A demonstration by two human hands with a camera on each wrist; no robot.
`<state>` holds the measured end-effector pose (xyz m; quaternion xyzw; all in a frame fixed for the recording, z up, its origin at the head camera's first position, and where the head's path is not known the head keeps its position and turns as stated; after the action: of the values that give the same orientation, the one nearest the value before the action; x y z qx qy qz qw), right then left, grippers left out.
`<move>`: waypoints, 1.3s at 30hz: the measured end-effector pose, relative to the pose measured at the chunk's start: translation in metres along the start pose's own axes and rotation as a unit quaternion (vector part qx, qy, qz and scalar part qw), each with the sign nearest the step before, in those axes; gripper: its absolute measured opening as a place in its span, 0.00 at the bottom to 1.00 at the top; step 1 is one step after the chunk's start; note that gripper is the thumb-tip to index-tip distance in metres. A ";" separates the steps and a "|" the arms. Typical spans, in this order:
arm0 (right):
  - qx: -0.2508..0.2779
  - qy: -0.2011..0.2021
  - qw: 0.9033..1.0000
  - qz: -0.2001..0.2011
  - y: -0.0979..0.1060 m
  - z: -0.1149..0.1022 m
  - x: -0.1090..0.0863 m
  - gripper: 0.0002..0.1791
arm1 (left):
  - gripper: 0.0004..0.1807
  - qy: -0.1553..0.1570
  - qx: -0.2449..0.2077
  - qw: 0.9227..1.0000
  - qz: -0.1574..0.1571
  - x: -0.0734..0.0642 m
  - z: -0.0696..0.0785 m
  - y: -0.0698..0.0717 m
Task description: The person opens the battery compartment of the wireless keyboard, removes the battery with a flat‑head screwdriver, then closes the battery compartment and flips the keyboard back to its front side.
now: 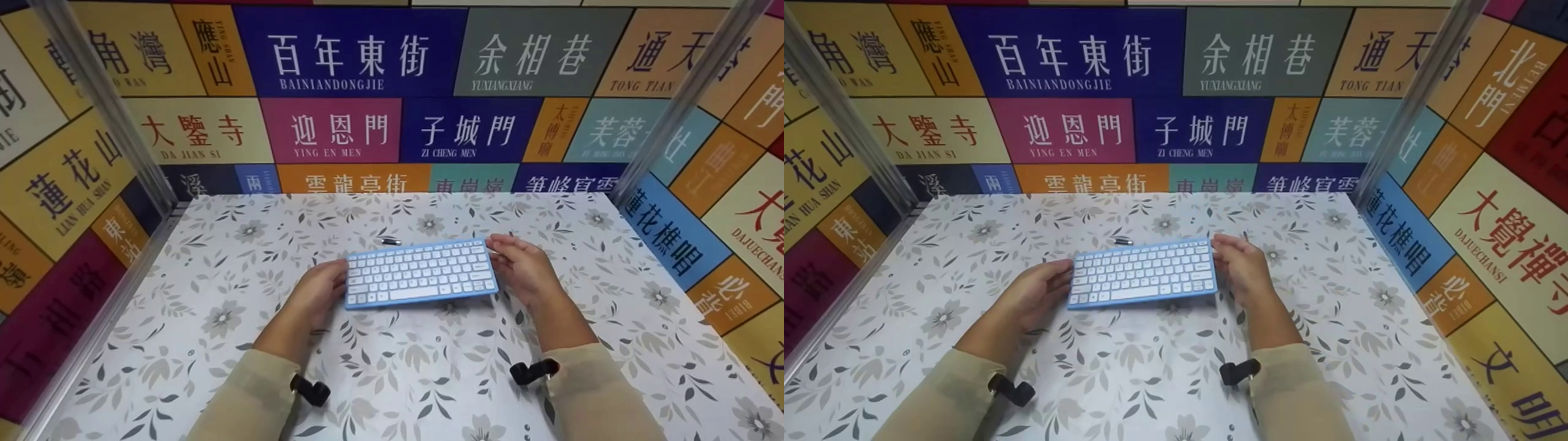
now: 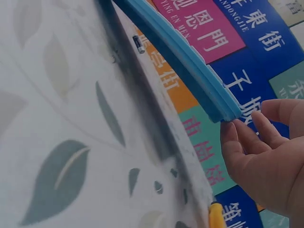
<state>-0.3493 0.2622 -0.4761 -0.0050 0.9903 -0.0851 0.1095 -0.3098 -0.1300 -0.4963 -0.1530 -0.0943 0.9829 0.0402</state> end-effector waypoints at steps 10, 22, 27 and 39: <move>0.012 -0.057 0.997 -0.042 0.004 0.018 0.006 0.31 | 0.30 0.005 -0.033 0.999 0.006 0.002 -0.002 0.009; 0.063 -0.073 0.993 -0.065 0.004 0.026 0.009 0.35 | 0.30 0.003 -0.074 0.997 0.018 0.007 -0.004 0.014; 0.069 -0.081 0.992 -0.064 0.003 0.029 0.010 0.37 | 0.30 0.008 -0.079 0.997 0.020 0.009 -0.006 0.017; 0.092 -0.079 0.990 -0.072 0.004 0.030 0.009 0.38 | 0.30 0.020 -0.088 0.996 0.022 0.010 -0.008 0.020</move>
<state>-0.3514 0.2608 -0.5079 -0.0731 0.9635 -0.1833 0.1810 -0.3183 -0.1474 -0.5107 -0.1774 -0.1762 0.9682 0.0066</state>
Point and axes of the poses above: each hand's wrist, its own x-axis towards the middle knuckle, its own y-axis out of the back of the hand, z = x × y, the point moved 3 cm from there along x, towards the middle knuckle, and after that the axes turned 3 degrees about -z, right-handed, at the moved point
